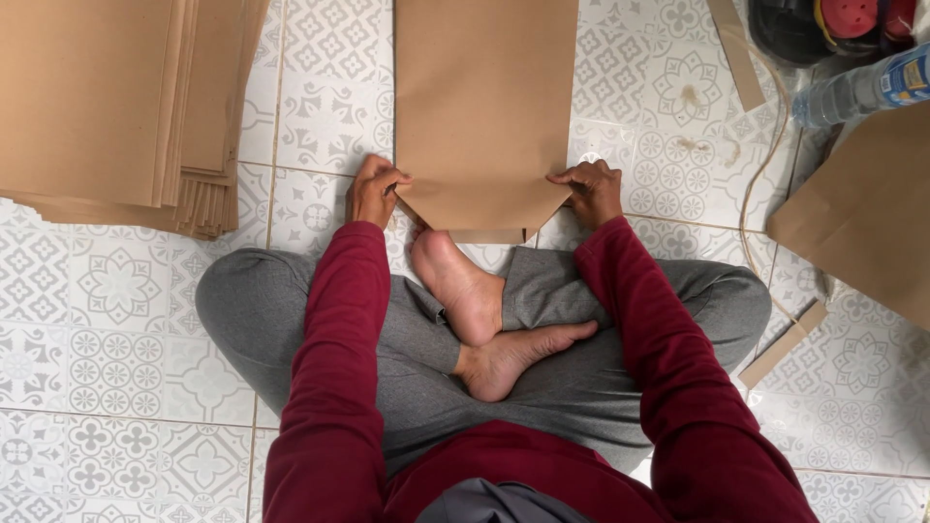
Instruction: A person is sitting on the floor folding brown paper sheets into bags and stacking them in organized piles.
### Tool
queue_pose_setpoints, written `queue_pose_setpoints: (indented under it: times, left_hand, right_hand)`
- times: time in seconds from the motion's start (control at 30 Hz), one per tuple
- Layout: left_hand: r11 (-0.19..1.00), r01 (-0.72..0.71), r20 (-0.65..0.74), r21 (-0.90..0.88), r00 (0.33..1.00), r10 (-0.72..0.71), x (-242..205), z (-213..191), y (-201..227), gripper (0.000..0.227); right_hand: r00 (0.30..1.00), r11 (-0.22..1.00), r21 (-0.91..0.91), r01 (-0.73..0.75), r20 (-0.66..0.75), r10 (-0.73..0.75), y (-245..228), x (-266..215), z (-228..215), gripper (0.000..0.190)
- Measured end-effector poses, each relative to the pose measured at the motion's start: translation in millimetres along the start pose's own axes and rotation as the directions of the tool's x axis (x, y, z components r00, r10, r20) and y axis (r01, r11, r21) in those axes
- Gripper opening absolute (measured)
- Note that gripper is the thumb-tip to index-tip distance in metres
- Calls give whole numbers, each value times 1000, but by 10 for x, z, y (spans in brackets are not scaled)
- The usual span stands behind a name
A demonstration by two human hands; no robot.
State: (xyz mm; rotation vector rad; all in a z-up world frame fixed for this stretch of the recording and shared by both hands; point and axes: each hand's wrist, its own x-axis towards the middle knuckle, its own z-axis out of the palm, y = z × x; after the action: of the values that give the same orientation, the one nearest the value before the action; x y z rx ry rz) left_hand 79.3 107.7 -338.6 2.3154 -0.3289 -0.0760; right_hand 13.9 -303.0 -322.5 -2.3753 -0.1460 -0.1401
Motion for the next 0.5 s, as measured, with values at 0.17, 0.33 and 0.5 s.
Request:
queue_pose_setpoints:
  times: [0.17, 0.33, 0.5]
  left_hand:
    - [977, -162, -63, 140, 983, 172, 66, -47, -4, 26]
    - [921, -288, 32, 263, 956, 290, 132, -19, -34, 35]
    - [987, -130, 109, 94, 987, 119, 214, -31, -90, 8]
  right_hand:
    - [995, 985, -156, 74, -55, -83, 70, -5, 52, 19]
    - [982, 968, -170, 187, -1, -190, -186, 69, 14, 28]
    - [996, 994, -86, 69, 62, -63, 200, 92, 161, 13]
